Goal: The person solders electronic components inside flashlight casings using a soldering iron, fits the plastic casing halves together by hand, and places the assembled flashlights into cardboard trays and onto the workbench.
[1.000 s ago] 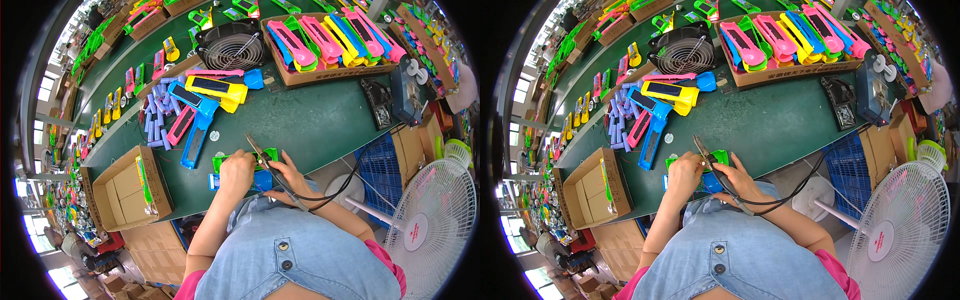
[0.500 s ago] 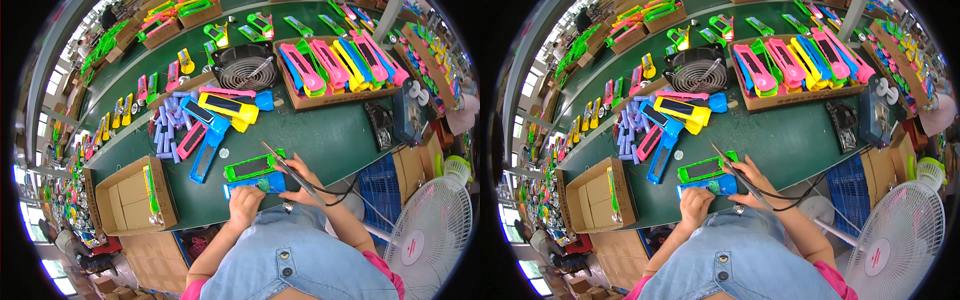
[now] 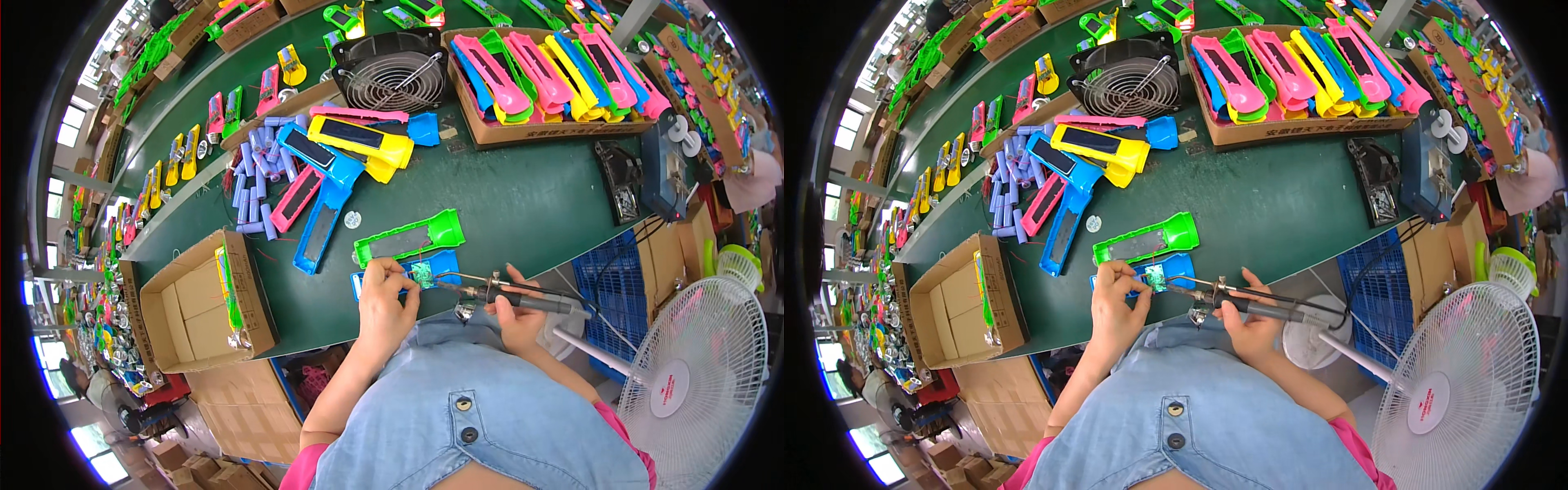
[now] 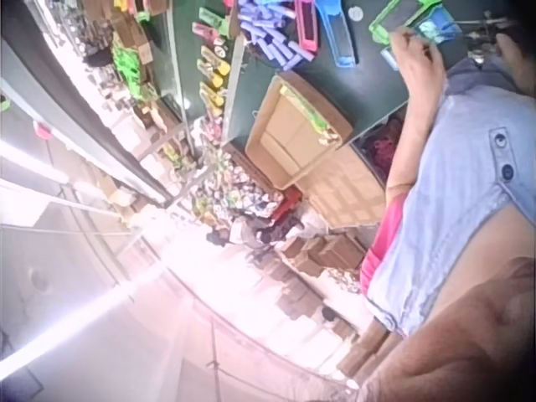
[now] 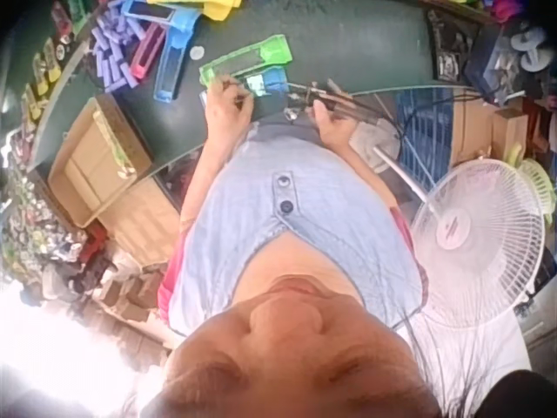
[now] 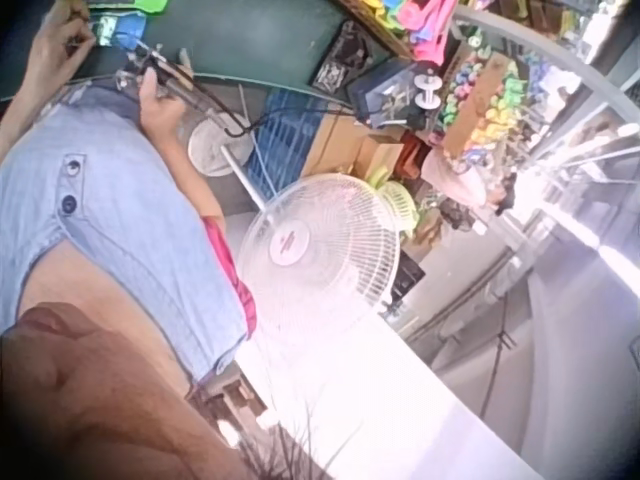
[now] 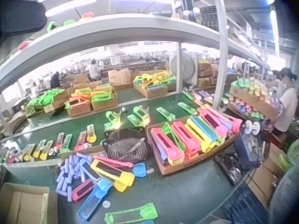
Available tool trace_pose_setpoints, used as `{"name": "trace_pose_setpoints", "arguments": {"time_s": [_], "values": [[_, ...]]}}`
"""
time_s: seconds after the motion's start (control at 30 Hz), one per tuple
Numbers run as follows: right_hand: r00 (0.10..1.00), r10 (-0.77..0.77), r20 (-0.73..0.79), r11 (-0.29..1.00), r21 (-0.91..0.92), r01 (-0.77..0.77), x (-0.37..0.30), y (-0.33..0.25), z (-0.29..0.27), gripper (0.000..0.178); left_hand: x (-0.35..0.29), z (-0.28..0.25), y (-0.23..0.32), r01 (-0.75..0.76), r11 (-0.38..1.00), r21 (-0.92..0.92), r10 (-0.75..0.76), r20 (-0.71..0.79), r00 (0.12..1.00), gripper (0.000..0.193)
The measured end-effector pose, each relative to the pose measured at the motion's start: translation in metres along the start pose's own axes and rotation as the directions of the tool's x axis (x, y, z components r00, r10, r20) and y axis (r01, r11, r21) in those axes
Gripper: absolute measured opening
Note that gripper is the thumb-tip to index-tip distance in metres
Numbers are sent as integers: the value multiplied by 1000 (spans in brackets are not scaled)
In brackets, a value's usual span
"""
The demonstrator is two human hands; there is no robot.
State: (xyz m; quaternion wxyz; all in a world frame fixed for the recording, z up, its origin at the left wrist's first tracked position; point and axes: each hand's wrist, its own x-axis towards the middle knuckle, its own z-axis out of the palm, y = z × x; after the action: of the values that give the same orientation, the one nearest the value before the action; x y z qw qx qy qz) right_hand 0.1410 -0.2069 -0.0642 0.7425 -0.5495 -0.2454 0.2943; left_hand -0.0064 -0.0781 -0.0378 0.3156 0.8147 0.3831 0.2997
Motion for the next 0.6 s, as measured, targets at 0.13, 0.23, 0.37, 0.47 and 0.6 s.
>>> {"name": "trace_pose_setpoints", "arguments": {"time_s": [0.13, 0.23, 0.37, 0.47, 0.6], "values": [[994, -89, 65, 989, -109, 96, 0, 16, -5, 22, 4, -2, 3, -39, 997, 68, 36, 52, 998, 12], [996, -87, 5, 991, -105, 87, -1, 16, -2, 20, 5, -3, 5, -40, 996, 86, 33, 72, 997, 10], [997, 66, 43, 998, -15, -65, 1, 13, 0, 25, 8, -3, 6, -29, 996, 87, 21, 93, 995, 9], [995, 78, 54, 997, -8, -78, 2, 14, 2, 24, 10, -4, 6, -36, 996, 84, 27, 99, 995, 8], [996, 74, 46, 997, -5, -74, 3, 15, 4, 24, 11, -4, 7, -20, 996, 89, 11, 105, 994, 8]]}}
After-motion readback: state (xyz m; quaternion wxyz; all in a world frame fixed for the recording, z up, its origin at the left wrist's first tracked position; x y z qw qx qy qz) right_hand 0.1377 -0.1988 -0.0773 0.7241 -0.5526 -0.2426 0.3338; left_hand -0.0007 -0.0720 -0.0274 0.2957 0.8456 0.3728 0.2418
